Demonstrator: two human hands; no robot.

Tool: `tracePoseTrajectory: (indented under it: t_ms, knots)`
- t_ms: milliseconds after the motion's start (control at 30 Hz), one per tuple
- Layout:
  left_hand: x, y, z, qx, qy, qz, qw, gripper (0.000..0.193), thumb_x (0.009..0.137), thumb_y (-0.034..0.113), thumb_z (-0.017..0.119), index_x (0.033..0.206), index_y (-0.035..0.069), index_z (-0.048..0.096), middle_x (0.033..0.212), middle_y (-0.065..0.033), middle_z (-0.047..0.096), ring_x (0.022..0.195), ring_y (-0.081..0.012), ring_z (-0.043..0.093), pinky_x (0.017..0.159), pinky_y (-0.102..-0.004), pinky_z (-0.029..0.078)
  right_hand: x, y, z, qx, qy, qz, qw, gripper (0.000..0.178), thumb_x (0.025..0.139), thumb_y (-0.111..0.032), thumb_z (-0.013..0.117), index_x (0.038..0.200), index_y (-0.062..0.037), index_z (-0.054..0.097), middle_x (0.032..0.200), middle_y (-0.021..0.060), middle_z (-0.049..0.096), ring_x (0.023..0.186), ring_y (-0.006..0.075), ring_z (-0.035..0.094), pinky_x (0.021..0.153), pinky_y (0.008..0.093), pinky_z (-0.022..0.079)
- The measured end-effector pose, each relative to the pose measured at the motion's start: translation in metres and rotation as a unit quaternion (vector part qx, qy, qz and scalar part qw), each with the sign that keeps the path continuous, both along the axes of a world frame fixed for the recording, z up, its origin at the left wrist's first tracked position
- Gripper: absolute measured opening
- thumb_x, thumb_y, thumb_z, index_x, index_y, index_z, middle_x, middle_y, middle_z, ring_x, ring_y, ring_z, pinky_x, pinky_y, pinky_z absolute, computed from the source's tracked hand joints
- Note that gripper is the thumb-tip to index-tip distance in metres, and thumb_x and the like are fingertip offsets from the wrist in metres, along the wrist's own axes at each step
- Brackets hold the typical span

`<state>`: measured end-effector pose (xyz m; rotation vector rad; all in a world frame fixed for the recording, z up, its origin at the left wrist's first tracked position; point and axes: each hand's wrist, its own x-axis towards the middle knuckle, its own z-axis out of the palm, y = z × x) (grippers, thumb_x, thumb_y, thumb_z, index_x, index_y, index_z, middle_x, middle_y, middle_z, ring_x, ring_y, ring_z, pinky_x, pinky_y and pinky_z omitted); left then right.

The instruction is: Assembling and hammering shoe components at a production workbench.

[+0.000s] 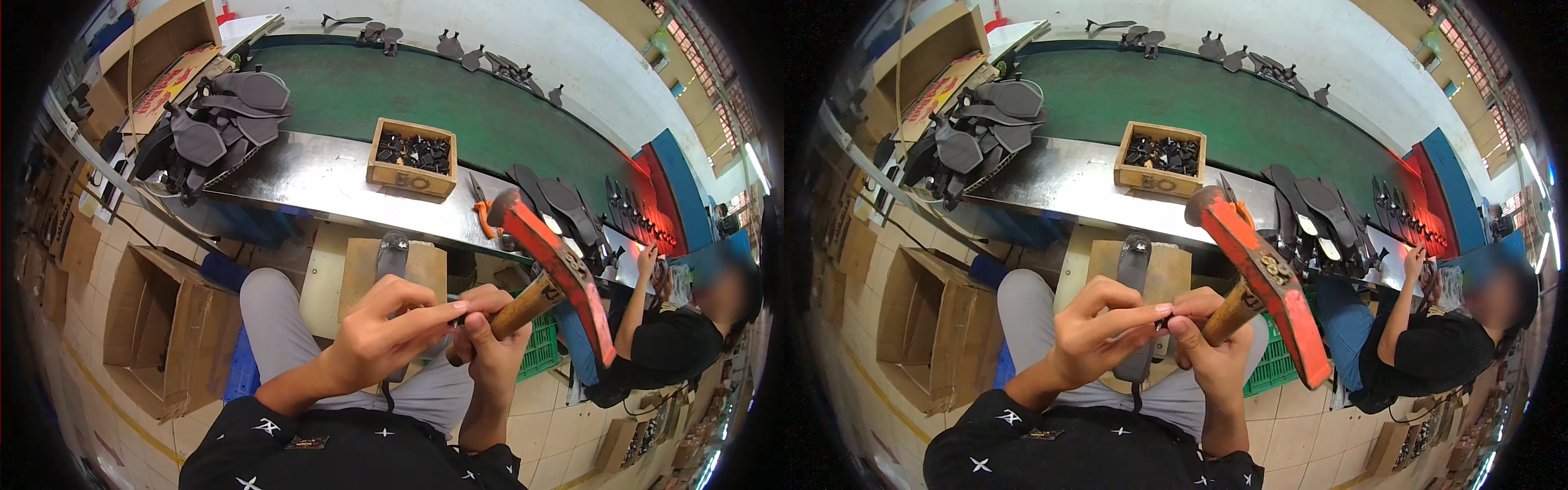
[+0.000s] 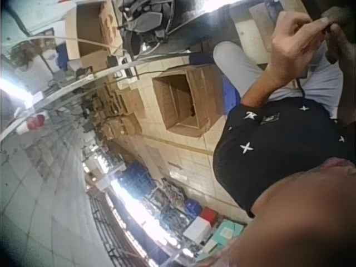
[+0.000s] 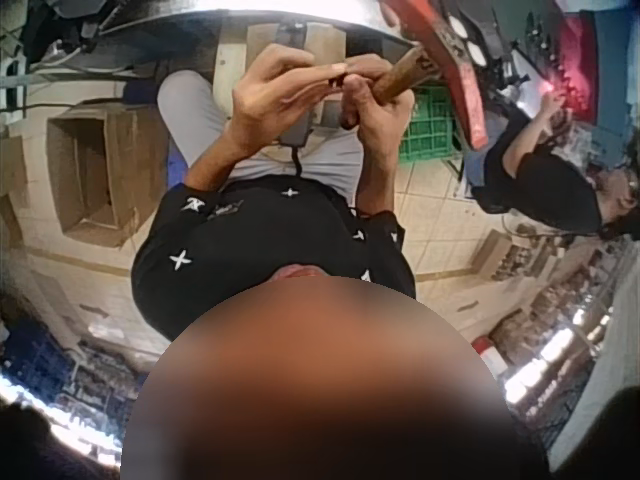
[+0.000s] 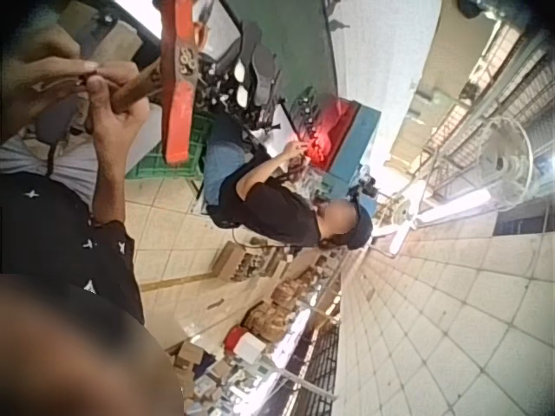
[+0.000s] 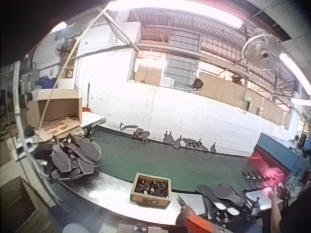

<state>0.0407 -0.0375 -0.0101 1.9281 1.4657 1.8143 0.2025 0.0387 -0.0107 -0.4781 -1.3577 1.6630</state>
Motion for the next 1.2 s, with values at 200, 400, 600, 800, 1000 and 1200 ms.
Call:
tracePoseTrajectory:
  t_ms: [200,400,600,800,1000,1200]
  knots:
    - [-0.005,0.002,-0.015,0.001,-0.030,0.014,0.999,0.039,0.068,0.003,0.089,0.103,0.005,0.073,0.096,-0.0074,0.062,0.082,-0.0211,0.061,0.067,-0.0312,0.051,-0.003,-0.004,-0.008,-0.079,-0.010,0.044,0.996,0.017,0.093,-0.007,0.075,0.104,0.0023,0.066,0.100,0.0172,0.072,0.050,0.0048,0.050,0.040,0.0205,0.035]
    - [-0.019,0.008,-0.046,-0.065,0.024,0.067,0.995,0.052,0.070,0.019,0.090,0.115,0.005,0.066,0.112,-0.0122,0.060,0.102,-0.0319,0.061,0.086,-0.0401,0.053,-0.002,0.007,-0.027,-0.101,-0.045,0.020,0.994,0.016,0.091,-0.005,0.076,0.103,0.0025,0.068,0.100,0.0146,0.074,0.049,0.0040,0.049,0.041,0.0202,0.035]
    - [-0.059,0.063,-0.111,-0.164,0.012,0.111,0.980,0.052,0.077,0.025,0.085,0.121,0.005,0.067,0.125,-0.0152,0.065,0.119,-0.0315,0.061,0.096,-0.0421,0.048,-0.025,0.042,-0.059,-0.014,-0.179,-0.054,0.982,0.013,0.091,-0.006,0.077,0.096,0.0042,0.071,0.098,0.0110,0.074,0.050,0.0041,0.049,0.044,0.0215,0.036]
    - [-0.068,0.073,-0.145,-0.186,0.017,0.084,0.979,0.031,0.083,0.032,0.080,0.105,0.012,0.077,0.109,-0.0092,0.075,0.115,-0.0244,0.066,0.110,-0.0425,0.035,-0.055,0.081,-0.081,0.145,-0.283,-0.022,0.948,0.019,0.091,-0.013,0.078,0.099,0.0035,0.072,0.093,0.0067,0.074,0.086,0.0139,0.066,0.081,0.0296,0.051]
    - [-0.061,0.055,-0.147,-0.218,-0.043,0.064,0.973,0.028,0.085,0.029,0.080,0.106,0.012,0.077,0.114,-0.0040,0.076,0.113,-0.0207,0.067,0.115,-0.0515,0.029,-0.071,0.080,-0.088,0.243,-0.311,-0.009,0.919,0.018,0.086,-0.006,0.076,0.102,0.0007,0.071,0.087,0.0123,0.071,0.079,0.0226,0.068,0.072,0.0329,0.052]
    - [-0.065,0.055,-0.156,-0.230,-0.083,0.066,0.967,0.027,0.086,0.027,0.078,0.108,0.013,0.076,0.111,-0.0007,0.076,0.114,-0.0211,0.068,0.118,-0.0560,0.024,-0.071,0.074,-0.086,0.417,-0.296,-0.054,0.858,0.025,0.076,0.000,0.076,0.099,-0.0035,0.068,0.098,0.0093,0.070,0.079,0.0325,0.069,0.068,0.0355,0.054]
